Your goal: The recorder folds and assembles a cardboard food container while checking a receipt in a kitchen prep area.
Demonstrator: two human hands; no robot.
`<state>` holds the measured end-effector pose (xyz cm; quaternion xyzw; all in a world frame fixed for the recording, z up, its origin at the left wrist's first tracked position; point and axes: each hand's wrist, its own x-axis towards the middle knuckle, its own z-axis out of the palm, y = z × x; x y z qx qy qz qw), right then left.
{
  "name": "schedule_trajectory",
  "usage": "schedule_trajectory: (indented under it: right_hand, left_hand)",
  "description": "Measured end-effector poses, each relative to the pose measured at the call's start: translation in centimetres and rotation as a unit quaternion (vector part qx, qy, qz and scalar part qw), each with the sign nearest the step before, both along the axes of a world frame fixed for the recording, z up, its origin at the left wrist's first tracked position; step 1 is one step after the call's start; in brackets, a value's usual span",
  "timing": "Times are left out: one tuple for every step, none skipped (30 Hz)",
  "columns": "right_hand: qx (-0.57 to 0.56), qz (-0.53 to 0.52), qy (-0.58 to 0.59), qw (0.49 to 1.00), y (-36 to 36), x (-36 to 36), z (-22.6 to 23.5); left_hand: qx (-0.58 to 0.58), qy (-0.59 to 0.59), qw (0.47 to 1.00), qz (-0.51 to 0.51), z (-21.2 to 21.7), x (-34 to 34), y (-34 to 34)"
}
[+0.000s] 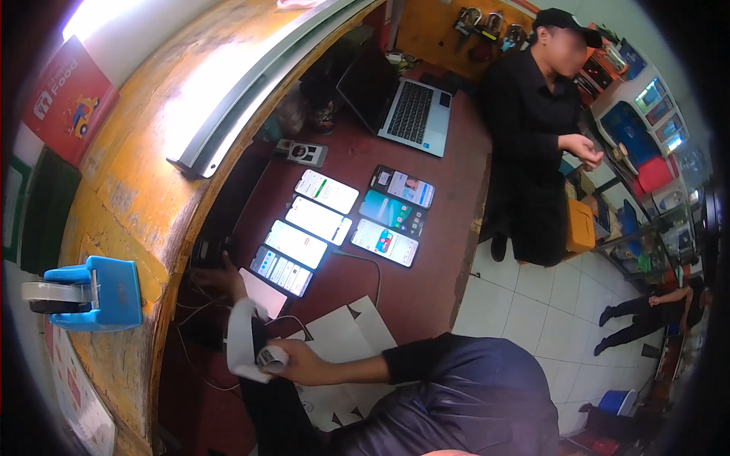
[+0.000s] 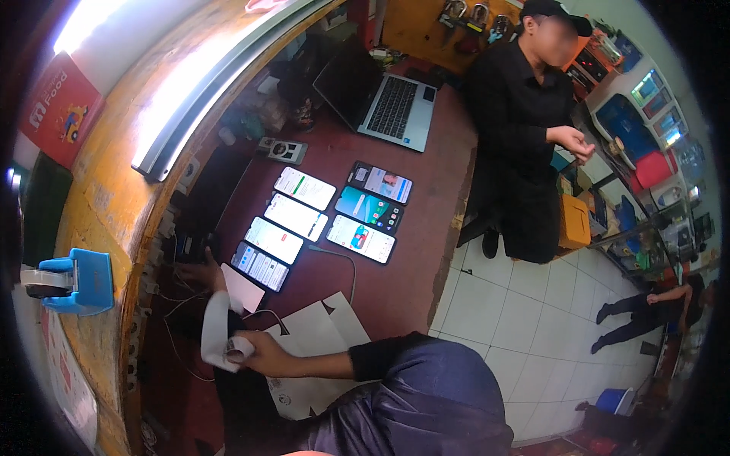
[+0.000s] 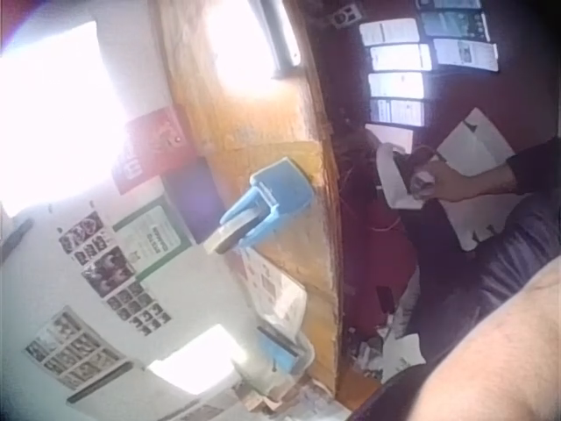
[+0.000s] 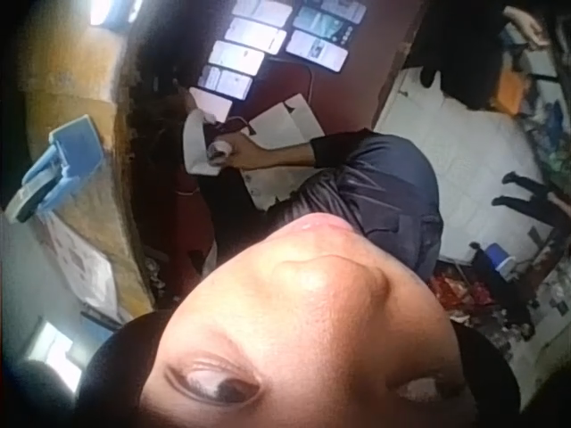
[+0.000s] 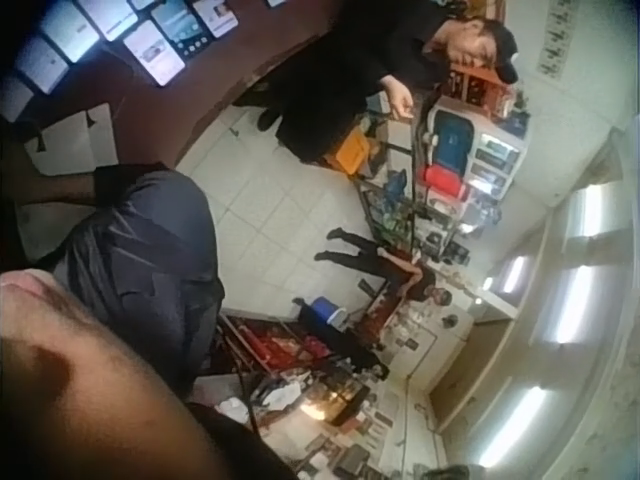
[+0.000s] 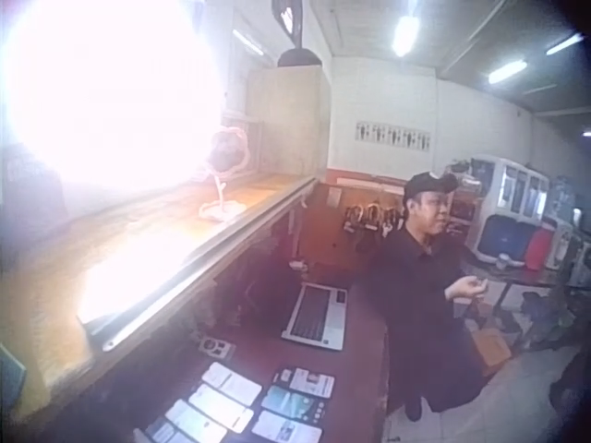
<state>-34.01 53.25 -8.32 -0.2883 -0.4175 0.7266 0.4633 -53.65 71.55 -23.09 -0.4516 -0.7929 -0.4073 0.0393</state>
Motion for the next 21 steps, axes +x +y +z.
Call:
schedule_trajectory:
  right_hand:
    - [0.056, 0.013, -0.027, 0.998, -0.1, 1.9, 0.6]
    - [0.114, 0.029, -0.054, 0.992, 0.1, 4.0, 1.1]
    - [0.056, 0.013, -0.064, 0.996, 0.7, 6.2, 1.7]
    - [0.003, -0.004, -0.066, 0.998, 1.5, 8.6, 2.2]
    - [-0.017, -0.021, -0.123, 0.992, 2.2, 11.1, 2.8]
    - [-0.005, -0.073, -0.067, 0.995, 2.5, 13.5, 3.4]
    - [-0.003, -0.102, -0.1, 0.99, 2.8, 15.7, 4.1]
    - [0.01, -0.13, -0.115, 0.985, 2.9, 17.8, 4.9]
    - [0.038, -0.155, -0.093, 0.983, 2.6, 19.4, 5.6]
    - [0.019, -0.173, -0.076, 0.982, 2.1, 20.7, 6.4]
    - [0.07, -0.178, -0.079, 0.978, 1.6, 21.9, 7.2]
    - [0.082, -0.182, -0.09, 0.976, 0.4, 22.4, 7.8]
    - [0.072, -0.194, -0.07, 0.976, -0.7, 22.6, 8.5]
    - [0.109, -0.185, -0.063, 0.975, -1.8, 23.0, 9.3]
    - [0.115, -0.164, -0.056, 0.978, -3.4, 23.2, 9.9]
    - [0.121, -0.145, -0.049, 0.981, -4.9, 23.4, 10.5]
    - [0.151, -0.155, -0.034, 0.976, -6.2, 23.5, 11.0]
    - [0.153, -0.154, -0.033, 0.976, -7.6, 24.2, 11.5]
    - [0.148, -0.154, -0.074, 0.974, -8.9, 24.9, 12.0]
    - [0.15, -0.154, -0.111, 0.97, -9.9, 25.6, 12.4]
    - [0.122, -0.185, -0.099, 0.97, -10.7, 26.3, 12.7]
  left_hand:
    - [-0.017, -0.02, 1.0, -0.01, -0.2, -0.4, -0.1]
    - [-0.03, -0.047, 0.998, -0.025, -0.2, -0.7, -0.5]
    - [-0.049, -0.094, 0.993, -0.052, 0.1, -0.6, -1.0]
    - [-0.07, -0.164, 0.98, -0.089, 0.9, -0.3, -1.9]
    - [-0.119, -0.237, 0.958, -0.106, 2.0, 0.4, -3.2]
    - [-0.115, -0.377, 0.906, -0.153, 3.5, 1.5, -5.0]
    - [-0.148, -0.499, 0.841, -0.149, 5.7, 2.8, -6.8]
    - [-0.095, -0.52, 0.832, -0.167, 8.3, 4.5, -9.1]
    - [-0.054, -0.555, 0.812, -0.174, 10.9, 7.1, -12.3]
    - [-0.023, -0.489, 0.826, -0.278, 13.9, 9.5, -14.2]
    - [0.022, -0.416, 0.822, -0.389, 16.8, 12.0, -16.4]
    - [0.005, -0.37, 0.804, -0.466, 19.3, 14.6, -18.2]
    - [-0.023, -0.347, 0.773, -0.531, 21.7, 17.4, -19.6]
    - [-0.024, -0.343, 0.76, -0.551, 23.4, 20.6, -21.1]
    - [-0.04, -0.3, 0.759, -0.576, 25.0, 22.7, -22.1]
    - [-0.04, -0.297, 0.768, -0.567, 26.2, 24.5, -23.3]
    - [-0.071, -0.341, 0.745, -0.569, 27.2, 25.6, -24.1]
    - [-0.105, -0.371, 0.724, -0.572, 27.9, 26.4, -25.1]
    - [-0.088, -0.37, 0.72, -0.58, 28.3, 27.2, -26.3]
    - [-0.115, -0.398, 0.703, -0.578, 28.6, 27.7, -27.4]
    - [-0.175, -0.425, 0.694, -0.554, 28.7, 28.1, -28.6]
